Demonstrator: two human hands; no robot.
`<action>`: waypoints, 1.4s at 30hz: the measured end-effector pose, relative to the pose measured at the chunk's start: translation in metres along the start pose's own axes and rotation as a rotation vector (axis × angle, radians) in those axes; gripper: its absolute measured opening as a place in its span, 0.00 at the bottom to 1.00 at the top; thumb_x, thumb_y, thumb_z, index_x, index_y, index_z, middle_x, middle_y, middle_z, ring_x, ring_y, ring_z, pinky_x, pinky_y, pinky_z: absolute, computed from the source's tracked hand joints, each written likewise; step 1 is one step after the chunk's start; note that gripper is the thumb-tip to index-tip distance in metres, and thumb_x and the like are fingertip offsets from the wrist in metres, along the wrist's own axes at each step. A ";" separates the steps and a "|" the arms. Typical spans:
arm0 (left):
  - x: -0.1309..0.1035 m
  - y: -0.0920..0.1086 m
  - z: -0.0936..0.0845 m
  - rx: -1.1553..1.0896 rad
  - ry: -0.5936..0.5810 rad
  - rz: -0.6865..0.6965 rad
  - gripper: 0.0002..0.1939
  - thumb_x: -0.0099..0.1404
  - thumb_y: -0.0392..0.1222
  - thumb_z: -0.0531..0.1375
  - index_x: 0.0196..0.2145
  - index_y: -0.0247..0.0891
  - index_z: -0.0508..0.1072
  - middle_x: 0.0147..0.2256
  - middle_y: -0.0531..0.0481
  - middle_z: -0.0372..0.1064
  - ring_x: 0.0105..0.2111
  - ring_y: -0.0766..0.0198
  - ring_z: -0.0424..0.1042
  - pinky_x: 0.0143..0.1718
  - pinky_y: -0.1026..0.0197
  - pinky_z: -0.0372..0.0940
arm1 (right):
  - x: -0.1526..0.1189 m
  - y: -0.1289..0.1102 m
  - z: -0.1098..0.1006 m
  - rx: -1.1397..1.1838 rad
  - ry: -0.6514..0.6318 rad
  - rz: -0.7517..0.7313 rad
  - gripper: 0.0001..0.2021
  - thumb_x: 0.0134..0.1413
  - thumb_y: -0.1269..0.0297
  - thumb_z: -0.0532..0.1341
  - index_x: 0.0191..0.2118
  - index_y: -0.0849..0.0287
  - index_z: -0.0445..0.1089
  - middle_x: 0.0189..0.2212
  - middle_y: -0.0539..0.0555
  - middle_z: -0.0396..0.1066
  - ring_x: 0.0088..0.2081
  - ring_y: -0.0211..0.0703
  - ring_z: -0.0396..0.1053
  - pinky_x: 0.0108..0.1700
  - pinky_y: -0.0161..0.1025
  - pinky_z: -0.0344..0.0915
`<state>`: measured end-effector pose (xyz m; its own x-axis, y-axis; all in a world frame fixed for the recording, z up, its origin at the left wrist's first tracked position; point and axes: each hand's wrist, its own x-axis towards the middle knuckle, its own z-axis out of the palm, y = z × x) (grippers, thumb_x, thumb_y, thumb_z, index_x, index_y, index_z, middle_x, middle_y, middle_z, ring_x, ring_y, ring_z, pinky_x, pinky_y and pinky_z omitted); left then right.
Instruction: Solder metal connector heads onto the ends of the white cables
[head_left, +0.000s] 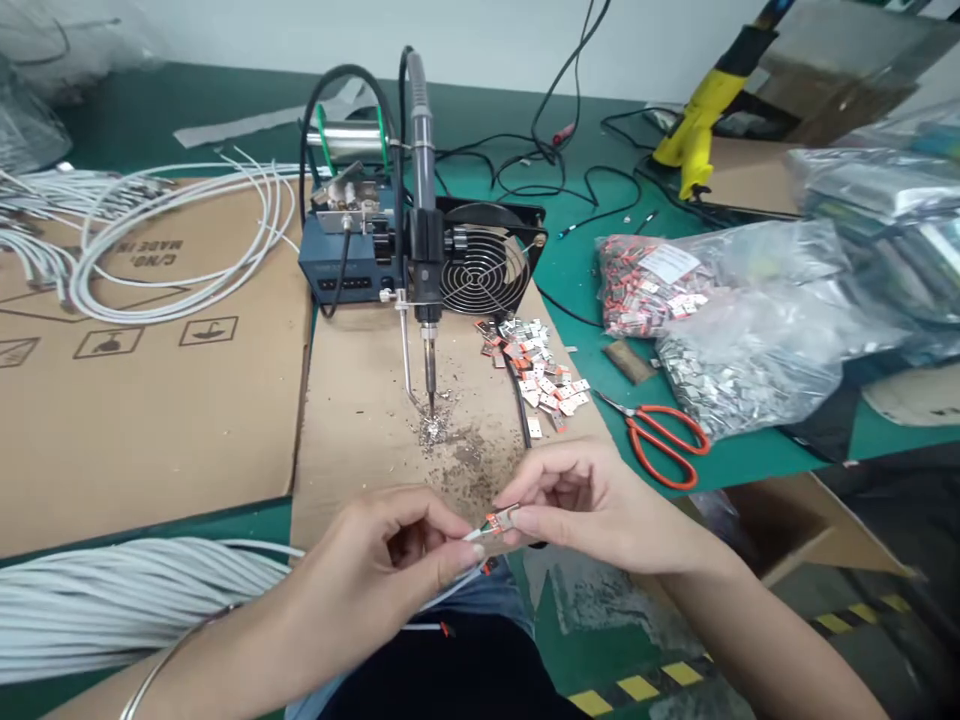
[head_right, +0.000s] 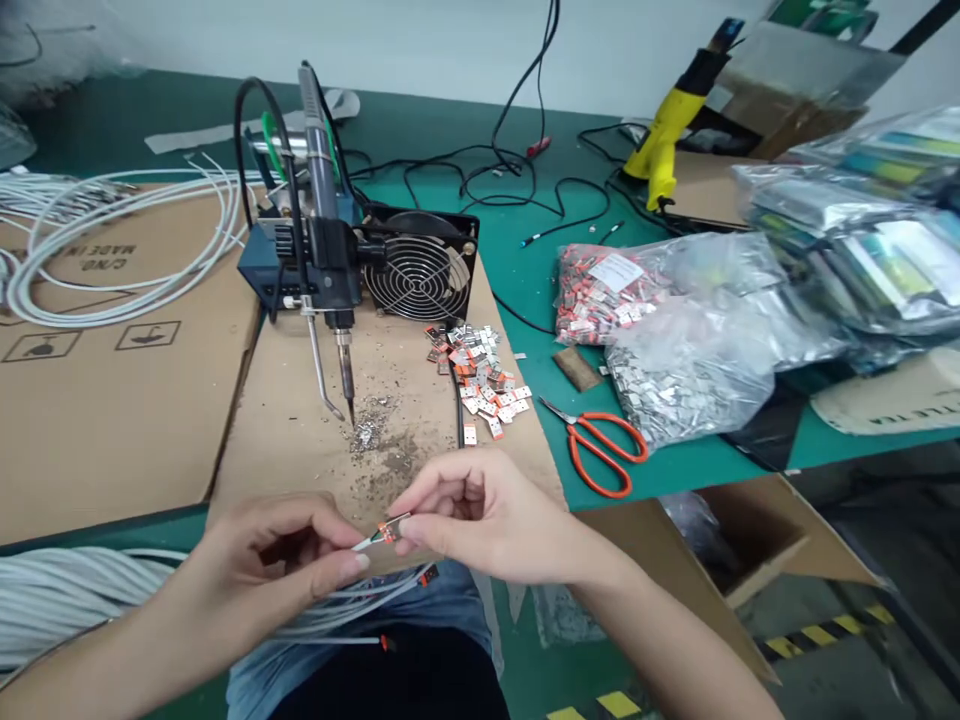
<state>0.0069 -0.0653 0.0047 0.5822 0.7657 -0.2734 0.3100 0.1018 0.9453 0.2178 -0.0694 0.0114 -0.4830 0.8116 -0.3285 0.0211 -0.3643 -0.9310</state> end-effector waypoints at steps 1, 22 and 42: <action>-0.003 0.001 0.002 0.005 0.005 0.001 0.09 0.60 0.42 0.60 0.27 0.35 0.75 0.20 0.55 0.64 0.20 0.71 0.57 0.20 0.68 0.51 | -0.004 0.002 0.003 -0.006 0.019 -0.020 0.08 0.49 0.65 0.65 0.33 0.65 0.71 0.26 0.53 0.75 0.26 0.26 0.70 0.29 0.22 0.66; 0.032 -0.005 -0.032 0.049 0.135 -0.142 0.11 0.59 0.44 0.59 0.27 0.31 0.73 0.21 0.54 0.62 0.22 0.70 0.57 0.21 0.68 0.52 | 0.060 -0.008 0.000 -0.033 0.147 0.240 0.06 0.46 0.70 0.64 0.31 0.68 0.69 0.23 0.53 0.73 0.14 0.23 0.60 0.15 0.21 0.54; 0.046 -0.006 -0.038 -0.032 0.230 -0.173 0.10 0.57 0.41 0.58 0.24 0.32 0.71 0.19 0.54 0.63 0.20 0.71 0.57 0.20 0.68 0.51 | 0.075 0.001 -0.007 0.144 0.150 0.188 0.10 0.45 0.66 0.66 0.33 0.67 0.71 0.25 0.55 0.75 0.14 0.23 0.60 0.14 0.20 0.54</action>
<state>0.0032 -0.0070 -0.0068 0.3356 0.8587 -0.3873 0.3641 0.2610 0.8941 0.1881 -0.0055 -0.0150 -0.3468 0.7782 -0.5236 -0.0315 -0.5676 -0.8227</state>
